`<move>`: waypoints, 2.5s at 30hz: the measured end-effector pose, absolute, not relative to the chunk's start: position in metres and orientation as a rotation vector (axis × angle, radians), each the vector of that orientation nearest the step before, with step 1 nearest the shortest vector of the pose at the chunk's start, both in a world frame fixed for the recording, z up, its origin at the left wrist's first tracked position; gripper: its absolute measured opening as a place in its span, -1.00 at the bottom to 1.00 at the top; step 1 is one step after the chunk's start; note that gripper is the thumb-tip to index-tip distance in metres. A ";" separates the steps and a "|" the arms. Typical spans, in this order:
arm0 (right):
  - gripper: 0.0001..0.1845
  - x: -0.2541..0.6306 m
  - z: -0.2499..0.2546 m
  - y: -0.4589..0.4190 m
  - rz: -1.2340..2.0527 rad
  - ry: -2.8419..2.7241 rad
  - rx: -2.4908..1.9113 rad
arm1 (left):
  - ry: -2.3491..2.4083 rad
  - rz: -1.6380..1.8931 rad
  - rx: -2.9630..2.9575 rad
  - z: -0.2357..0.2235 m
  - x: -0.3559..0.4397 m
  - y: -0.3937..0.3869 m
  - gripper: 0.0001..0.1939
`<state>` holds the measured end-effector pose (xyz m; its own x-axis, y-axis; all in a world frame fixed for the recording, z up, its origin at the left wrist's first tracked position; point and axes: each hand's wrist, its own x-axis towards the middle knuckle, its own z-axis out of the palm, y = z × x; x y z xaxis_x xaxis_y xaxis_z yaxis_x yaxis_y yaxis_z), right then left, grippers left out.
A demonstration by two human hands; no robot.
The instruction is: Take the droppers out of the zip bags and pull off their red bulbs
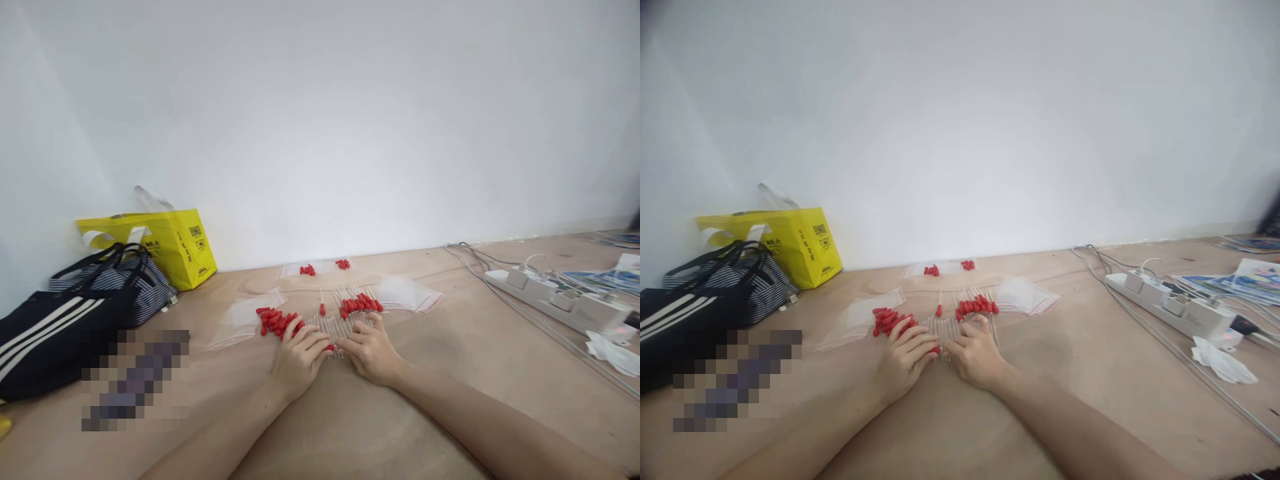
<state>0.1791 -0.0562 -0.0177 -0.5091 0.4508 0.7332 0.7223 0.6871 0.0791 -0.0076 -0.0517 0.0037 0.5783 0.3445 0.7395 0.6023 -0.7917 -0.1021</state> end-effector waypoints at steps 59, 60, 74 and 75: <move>-0.76 0.235 -0.025 -0.031 0.095 -1.861 -1.734 | -1.907 -1.210 -2.137 0.034 -0.087 -0.013 -0.69; -0.77 0.235 -0.025 -0.030 0.098 -1.866 -1.724 | -1.946 -1.133 -2.151 0.037 -0.092 -0.007 -0.71; -0.91 0.237 -0.027 -0.029 0.128 -1.843 -1.684 | -1.950 -0.556 -2.437 0.050 -0.079 0.036 -0.83; -0.90 0.237 -0.026 -0.029 0.129 -1.843 -1.681 | -1.945 -0.523 -2.439 0.051 -0.075 0.036 -0.84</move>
<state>0.2374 -0.0294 -0.0262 0.0155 0.9248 0.3802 0.8628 0.1798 -0.4725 -0.0753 0.0363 0.0510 0.1892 0.9517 0.2417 0.9445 -0.2437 0.2202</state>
